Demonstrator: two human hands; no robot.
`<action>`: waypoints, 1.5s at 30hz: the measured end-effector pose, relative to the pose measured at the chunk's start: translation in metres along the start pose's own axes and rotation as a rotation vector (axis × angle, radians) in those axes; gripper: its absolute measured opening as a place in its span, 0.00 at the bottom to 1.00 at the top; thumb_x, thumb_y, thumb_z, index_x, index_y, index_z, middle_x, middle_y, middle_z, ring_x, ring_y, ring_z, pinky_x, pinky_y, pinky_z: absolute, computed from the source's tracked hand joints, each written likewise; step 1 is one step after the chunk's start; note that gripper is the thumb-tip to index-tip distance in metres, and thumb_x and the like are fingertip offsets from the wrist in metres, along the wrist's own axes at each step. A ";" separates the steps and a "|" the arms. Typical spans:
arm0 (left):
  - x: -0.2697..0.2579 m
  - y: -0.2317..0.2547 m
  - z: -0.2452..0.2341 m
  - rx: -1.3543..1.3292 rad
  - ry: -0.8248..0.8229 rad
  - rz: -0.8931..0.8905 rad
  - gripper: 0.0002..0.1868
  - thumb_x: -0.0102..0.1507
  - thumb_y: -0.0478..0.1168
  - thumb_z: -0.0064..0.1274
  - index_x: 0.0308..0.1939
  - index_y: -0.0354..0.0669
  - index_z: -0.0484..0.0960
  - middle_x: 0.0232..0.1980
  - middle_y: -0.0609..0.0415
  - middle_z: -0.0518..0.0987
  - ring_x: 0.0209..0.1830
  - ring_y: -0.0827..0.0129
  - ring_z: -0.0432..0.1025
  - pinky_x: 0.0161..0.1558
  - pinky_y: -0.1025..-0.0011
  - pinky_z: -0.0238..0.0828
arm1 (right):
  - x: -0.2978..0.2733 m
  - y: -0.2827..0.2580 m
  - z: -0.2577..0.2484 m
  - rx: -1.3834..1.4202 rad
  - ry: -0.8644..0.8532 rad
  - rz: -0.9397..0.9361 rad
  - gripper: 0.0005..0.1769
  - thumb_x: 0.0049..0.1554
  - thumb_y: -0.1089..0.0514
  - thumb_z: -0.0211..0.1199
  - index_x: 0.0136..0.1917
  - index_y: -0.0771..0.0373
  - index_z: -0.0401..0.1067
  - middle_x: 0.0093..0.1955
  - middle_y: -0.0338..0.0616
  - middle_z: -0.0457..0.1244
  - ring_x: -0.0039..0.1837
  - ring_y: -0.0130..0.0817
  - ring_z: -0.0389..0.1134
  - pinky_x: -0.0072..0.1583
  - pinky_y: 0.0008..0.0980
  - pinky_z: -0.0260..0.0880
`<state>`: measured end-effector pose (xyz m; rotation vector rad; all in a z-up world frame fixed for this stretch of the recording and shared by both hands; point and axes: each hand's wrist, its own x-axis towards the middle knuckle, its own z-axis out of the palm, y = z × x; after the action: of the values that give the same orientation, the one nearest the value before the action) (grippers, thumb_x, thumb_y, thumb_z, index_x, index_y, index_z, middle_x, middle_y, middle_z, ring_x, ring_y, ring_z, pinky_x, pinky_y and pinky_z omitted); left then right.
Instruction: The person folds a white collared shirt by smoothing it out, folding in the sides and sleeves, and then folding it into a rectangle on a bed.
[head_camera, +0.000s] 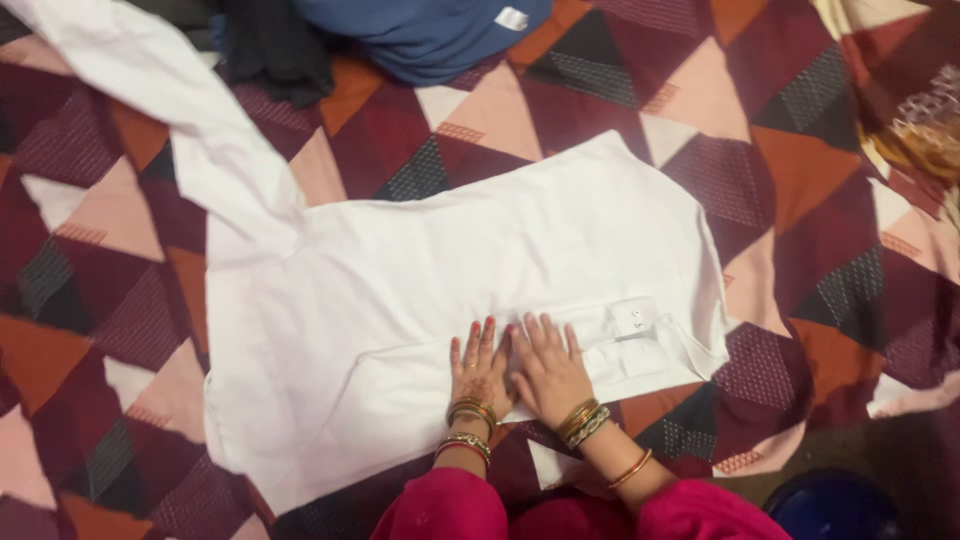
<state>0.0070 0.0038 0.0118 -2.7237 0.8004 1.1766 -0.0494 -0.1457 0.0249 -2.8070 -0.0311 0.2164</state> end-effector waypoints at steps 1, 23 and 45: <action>-0.001 -0.002 -0.001 -0.010 0.004 -0.020 0.47 0.65 0.62 0.41 0.83 0.59 0.37 0.86 0.51 0.28 0.85 0.57 0.23 0.75 0.45 0.17 | -0.002 -0.006 0.006 0.080 0.004 -0.112 0.43 0.58 0.43 0.58 0.81 0.57 0.50 0.84 0.53 0.43 0.84 0.49 0.40 0.79 0.61 0.35; 0.003 0.001 0.020 -0.157 0.174 0.009 0.43 0.66 0.67 0.33 0.81 0.62 0.39 0.85 0.55 0.31 0.84 0.61 0.25 0.76 0.45 0.16 | -0.085 0.224 -0.044 0.224 0.370 0.981 0.22 0.57 0.47 0.71 0.50 0.70 0.74 0.43 0.59 0.69 0.43 0.48 0.71 0.50 0.45 0.71; -0.001 -0.010 0.025 -0.250 0.244 0.101 0.46 0.64 0.48 0.45 0.82 0.56 0.38 0.85 0.54 0.32 0.84 0.60 0.28 0.77 0.46 0.19 | -0.002 -0.009 0.048 -0.026 -0.052 -0.001 0.45 0.57 0.42 0.50 0.81 0.66 0.48 0.84 0.57 0.41 0.85 0.46 0.37 0.79 0.54 0.30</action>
<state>-0.0055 0.0189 -0.0066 -3.1122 0.8797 1.0369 -0.0581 -0.1223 -0.0168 -2.8269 -0.0477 0.2904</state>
